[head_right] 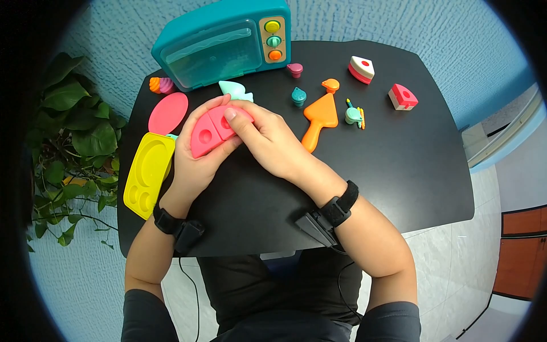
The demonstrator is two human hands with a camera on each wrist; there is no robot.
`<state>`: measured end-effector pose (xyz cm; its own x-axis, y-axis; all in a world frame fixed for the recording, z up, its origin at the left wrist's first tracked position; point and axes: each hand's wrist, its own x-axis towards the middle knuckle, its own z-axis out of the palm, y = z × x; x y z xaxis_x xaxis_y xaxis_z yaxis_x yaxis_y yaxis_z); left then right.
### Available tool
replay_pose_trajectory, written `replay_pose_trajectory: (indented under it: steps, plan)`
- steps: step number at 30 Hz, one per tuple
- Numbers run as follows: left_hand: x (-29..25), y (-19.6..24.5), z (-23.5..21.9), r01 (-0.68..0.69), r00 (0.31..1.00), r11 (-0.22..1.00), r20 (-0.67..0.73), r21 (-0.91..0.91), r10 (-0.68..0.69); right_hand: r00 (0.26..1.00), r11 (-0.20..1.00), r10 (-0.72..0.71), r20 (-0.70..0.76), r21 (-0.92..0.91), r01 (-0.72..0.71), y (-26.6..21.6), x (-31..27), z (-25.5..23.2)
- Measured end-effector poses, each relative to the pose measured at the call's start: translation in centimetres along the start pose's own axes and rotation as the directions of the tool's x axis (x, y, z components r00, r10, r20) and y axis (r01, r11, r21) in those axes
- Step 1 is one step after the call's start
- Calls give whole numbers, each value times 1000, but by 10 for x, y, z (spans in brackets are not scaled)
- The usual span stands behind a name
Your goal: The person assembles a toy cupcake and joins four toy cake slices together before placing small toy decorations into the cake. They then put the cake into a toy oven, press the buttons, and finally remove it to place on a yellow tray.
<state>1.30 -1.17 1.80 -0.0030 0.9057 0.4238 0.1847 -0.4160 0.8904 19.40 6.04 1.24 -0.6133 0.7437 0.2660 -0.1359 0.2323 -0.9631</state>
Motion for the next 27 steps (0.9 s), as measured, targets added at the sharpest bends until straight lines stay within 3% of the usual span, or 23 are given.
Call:
replay_pose_trajectory:
  steps: [13,27]
  plan:
    - [0,0,-1,-7,1000,1000,2,2,7,998,998,-65,-15,-14,64,4,2,2]
    - [0,0,1,7,1000,1000,-5,-25,-7,1000,999,29,6,38,-29,3,2,-2]
